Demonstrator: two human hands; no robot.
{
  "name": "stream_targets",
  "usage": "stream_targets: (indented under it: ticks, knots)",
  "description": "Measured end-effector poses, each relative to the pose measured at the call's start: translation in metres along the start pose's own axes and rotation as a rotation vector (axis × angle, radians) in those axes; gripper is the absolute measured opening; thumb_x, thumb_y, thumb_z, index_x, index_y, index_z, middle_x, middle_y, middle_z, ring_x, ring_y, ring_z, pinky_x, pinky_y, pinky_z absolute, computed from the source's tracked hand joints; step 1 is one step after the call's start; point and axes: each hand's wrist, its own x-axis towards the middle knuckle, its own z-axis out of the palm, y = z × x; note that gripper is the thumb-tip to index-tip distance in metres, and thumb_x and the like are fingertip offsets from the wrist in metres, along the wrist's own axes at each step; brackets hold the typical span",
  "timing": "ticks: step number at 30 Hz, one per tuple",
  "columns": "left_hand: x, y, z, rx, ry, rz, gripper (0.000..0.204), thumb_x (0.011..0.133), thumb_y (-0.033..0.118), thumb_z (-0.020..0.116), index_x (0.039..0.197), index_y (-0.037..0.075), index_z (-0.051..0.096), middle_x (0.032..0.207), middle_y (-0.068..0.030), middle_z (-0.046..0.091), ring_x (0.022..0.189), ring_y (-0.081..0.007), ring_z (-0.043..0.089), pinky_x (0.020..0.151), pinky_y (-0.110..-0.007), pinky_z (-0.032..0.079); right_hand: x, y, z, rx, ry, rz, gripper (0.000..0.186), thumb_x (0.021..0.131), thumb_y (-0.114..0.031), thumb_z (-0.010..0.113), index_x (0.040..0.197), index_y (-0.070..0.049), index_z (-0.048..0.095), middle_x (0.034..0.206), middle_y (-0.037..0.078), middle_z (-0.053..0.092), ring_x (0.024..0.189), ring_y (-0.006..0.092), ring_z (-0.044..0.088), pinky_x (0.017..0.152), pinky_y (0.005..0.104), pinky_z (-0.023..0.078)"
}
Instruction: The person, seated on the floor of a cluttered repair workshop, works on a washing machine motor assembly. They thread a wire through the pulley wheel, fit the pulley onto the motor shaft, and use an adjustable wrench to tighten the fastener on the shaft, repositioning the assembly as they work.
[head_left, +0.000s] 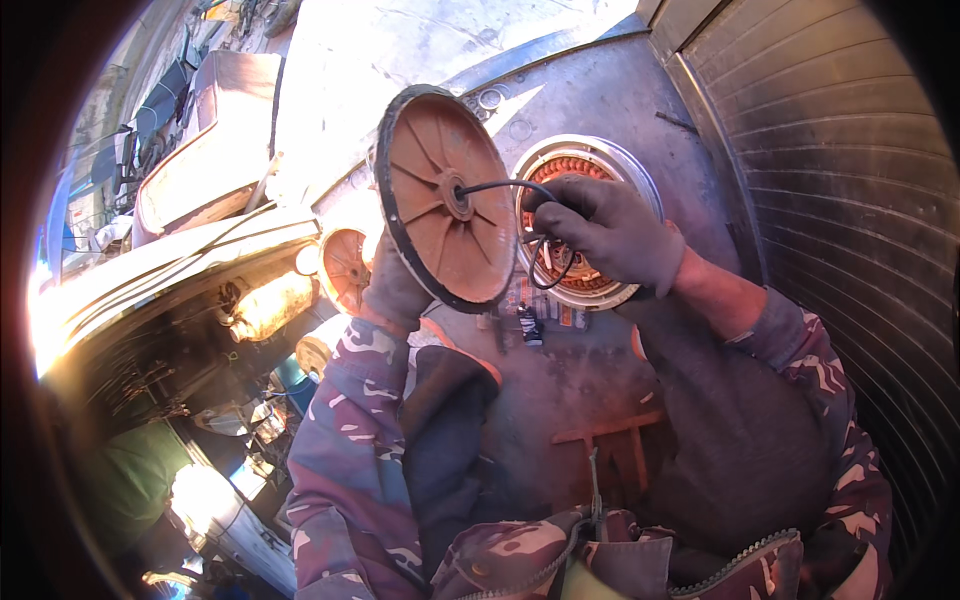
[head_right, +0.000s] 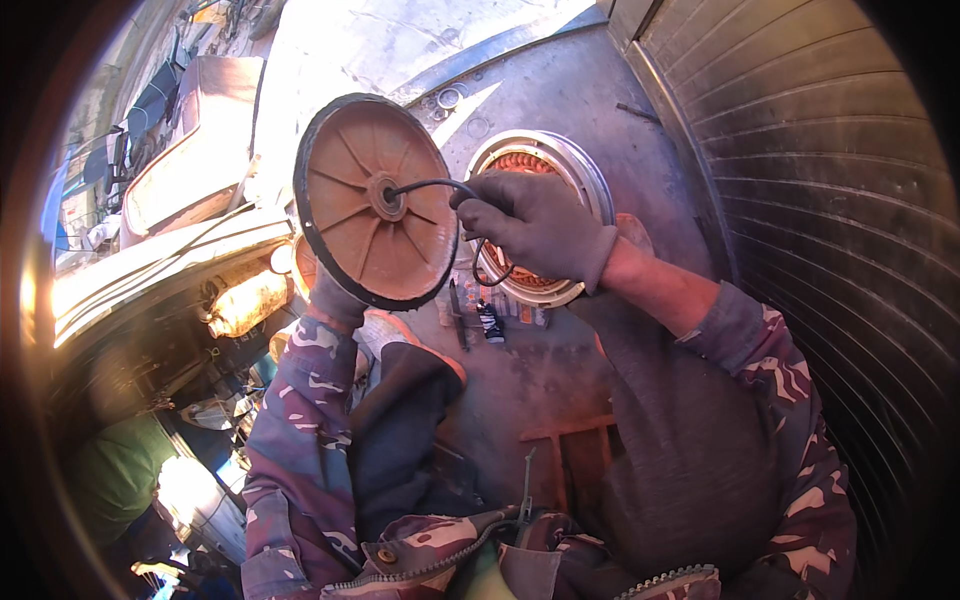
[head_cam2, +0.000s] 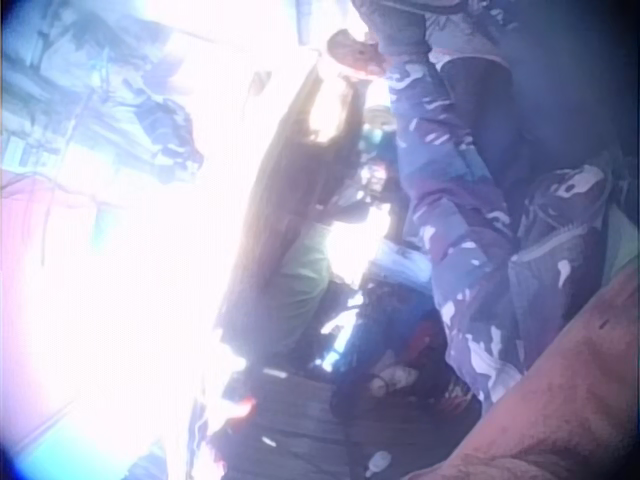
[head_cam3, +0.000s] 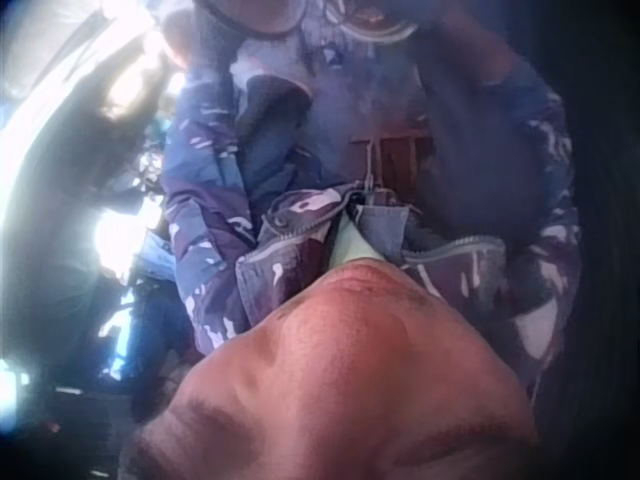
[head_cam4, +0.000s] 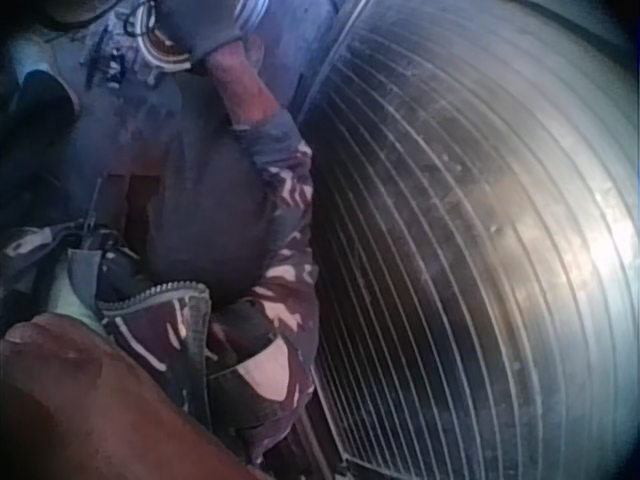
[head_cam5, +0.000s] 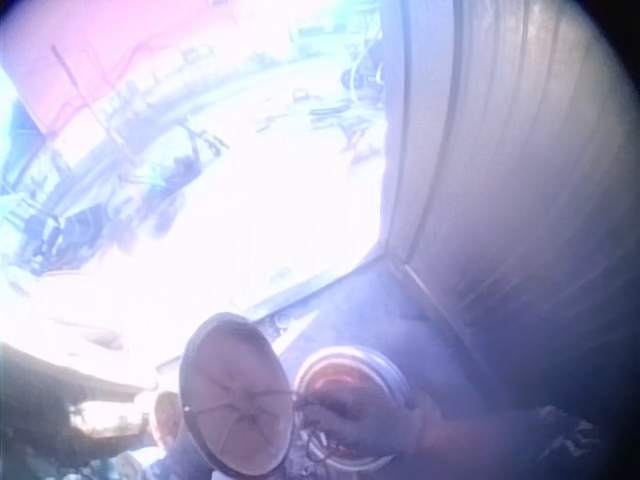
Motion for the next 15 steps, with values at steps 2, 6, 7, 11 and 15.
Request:
stream_targets:
  ticks: [2,6,7,11,15]
  knots:
    - [-0.001,0.0,-0.007,0.035,-0.037,0.016,0.051,0.116,0.017,0.052,0.163,0.001,0.04,0.161,-0.0134,0.053,0.145,-0.0257,0.055,0.125,-0.041,0.046,0.006,0.0,0.002,-0.144,-0.023,-0.065,0.038,0.11,-0.031,0.063,0.126,0.002,0.073,0.092,0.01,0.076,0.087,0.018,0.075,0.08,0.034,0.058]
    - [-0.005,0.004,-0.007,0.59,0.075,0.004,0.048,0.117,0.019,0.052,0.16,0.001,0.045,0.157,-0.0138,0.057,0.142,-0.0257,0.058,0.123,-0.041,0.047,0.023,-0.008,0.018,-0.202,-0.079,-0.131,0.033,0.11,-0.033,0.063,0.117,-0.003,0.076,0.086,0.016,0.074,0.08,0.0301,0.073,0.075,0.0419,0.057]
    - [-0.007,0.006,-0.006,0.617,0.092,-0.003,0.047,0.116,0.019,0.053,0.159,0.001,0.047,0.156,-0.0139,0.058,0.141,-0.0257,0.059,0.123,-0.04,0.048,0.024,-0.012,0.021,-0.214,-0.082,-0.151,0.033,0.109,-0.035,0.063,0.113,-0.005,0.076,0.085,0.015,0.073,0.079,0.0332,0.073,0.074,0.0444,0.056]
    - [-0.012,0.011,-0.002,0.605,0.113,0.028,0.047,0.115,0.016,0.055,0.159,0.0,0.047,0.155,-0.0141,0.059,0.139,-0.0255,0.06,0.121,-0.04,0.049,0.03,-0.024,0.021,-0.309,-0.121,-0.164,0.033,0.108,-0.035,0.065,0.111,-0.004,0.075,0.084,0.015,0.073,0.081,0.0341,0.074,0.074,0.045,0.056]
    - [-0.014,0.016,-0.005,0.52,0.149,0.071,0.048,0.114,0.014,0.057,0.159,0.0,0.048,0.154,-0.0142,0.059,0.138,-0.0253,0.06,0.12,-0.04,0.05,0.022,-0.018,0.014,-0.332,-0.142,-0.163,0.032,0.105,-0.033,0.068,0.114,-0.003,0.076,0.097,0.018,0.075,0.089,0.0326,0.075,0.081,0.044,0.057]
